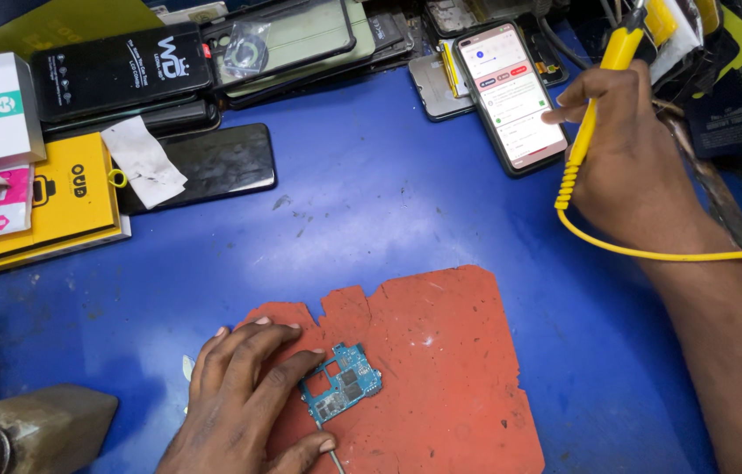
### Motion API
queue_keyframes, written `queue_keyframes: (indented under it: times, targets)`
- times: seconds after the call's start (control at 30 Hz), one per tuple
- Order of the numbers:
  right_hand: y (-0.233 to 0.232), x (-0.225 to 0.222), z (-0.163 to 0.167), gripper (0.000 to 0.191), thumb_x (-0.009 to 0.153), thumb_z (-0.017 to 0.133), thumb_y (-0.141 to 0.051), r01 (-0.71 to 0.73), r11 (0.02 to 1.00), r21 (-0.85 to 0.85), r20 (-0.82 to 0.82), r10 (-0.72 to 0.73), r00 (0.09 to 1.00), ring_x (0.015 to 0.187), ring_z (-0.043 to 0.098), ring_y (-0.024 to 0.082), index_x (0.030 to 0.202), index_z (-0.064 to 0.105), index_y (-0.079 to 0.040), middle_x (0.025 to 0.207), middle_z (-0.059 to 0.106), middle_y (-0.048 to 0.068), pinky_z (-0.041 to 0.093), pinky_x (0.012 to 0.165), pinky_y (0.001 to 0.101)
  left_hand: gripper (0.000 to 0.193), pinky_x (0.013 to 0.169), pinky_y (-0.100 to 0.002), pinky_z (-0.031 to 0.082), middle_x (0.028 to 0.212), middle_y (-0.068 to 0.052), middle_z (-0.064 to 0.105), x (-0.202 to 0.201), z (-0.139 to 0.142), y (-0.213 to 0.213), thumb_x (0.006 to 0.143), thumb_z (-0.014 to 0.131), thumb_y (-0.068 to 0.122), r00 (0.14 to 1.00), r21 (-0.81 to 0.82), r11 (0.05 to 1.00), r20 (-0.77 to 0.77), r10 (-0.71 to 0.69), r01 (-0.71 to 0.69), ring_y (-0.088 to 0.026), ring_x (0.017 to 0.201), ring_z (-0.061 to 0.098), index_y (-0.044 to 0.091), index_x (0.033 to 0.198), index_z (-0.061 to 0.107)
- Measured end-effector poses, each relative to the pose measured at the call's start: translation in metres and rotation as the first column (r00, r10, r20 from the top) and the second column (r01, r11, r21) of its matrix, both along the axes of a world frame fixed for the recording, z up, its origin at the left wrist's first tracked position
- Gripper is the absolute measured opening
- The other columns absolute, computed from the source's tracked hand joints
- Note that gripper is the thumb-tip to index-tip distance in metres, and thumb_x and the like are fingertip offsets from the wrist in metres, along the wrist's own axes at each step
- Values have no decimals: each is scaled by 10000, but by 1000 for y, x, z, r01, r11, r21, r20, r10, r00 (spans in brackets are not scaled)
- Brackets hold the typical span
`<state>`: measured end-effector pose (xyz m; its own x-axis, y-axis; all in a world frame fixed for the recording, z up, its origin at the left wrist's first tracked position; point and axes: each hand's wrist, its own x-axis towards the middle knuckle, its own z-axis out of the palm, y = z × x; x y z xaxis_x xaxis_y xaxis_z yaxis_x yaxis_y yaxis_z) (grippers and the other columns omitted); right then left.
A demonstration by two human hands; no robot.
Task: The person uses a soldering iron to work on a small blue circuit board placed on a red mat. They repeatedly apply the soldering iron to different points on the board while holding it steady with the other hand. A smartphone on the table displays an active call screen during the process.
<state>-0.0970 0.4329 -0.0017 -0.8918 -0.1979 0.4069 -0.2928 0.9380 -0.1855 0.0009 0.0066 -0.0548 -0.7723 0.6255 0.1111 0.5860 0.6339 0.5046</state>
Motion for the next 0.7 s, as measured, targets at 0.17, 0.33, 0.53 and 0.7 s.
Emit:
queue_keyframes:
  times: [0.17, 0.33, 0.53, 0.7]
  targets:
    - [2, -5, -6, 520, 917, 586, 210, -36, 999, -13, 30, 37, 999, 1127, 674, 394, 1302, 298, 12, 1283, 447, 265, 606, 907, 418, 751, 1146, -714, 196, 1342, -182, 473, -1, -3, -1, 701, 789, 650, 1000, -10, 1000, 3, -8, 8, -434, 1415, 341, 153, 1250, 665]
    - [1, -6, -6, 542, 894, 595, 217, -30, 999, -30, 52, 32, 998, 1170, 659, 398, 1295, 291, 16, 1300, 448, 269, 603, 949, 404, 752, 1147, -722, 186, 1330, -182, 470, 0, -6, -1, 696, 792, 659, 1000, -21, 1000, 13, -3, 3, -442, 1416, 334, 158, 1243, 668]
    - [-1, -5, -4, 540, 895, 597, 213, -45, 997, -56, 48, 48, 998, 1189, 626, 432, 1306, 322, -4, 1328, 470, 262, 568, 986, 457, 762, 1151, -715, 192, 1343, -181, 470, 2, -5, -1, 688, 797, 658, 1000, -12, 1000, 6, 3, -3, -439, 1420, 334, 158, 1248, 666]
    - [1, -7, -8, 541, 909, 602, 201, -98, 995, -36, -7, 98, 995, 1214, 595, 444, 1323, 318, 0, 1349, 469, 276, 553, 1016, 469, 771, 1151, -724, 184, 1390, -182, 470, 1, -4, 0, 681, 801, 662, 1000, -20, 1000, 19, 7, -7, -441, 1422, 331, 155, 1246, 667]
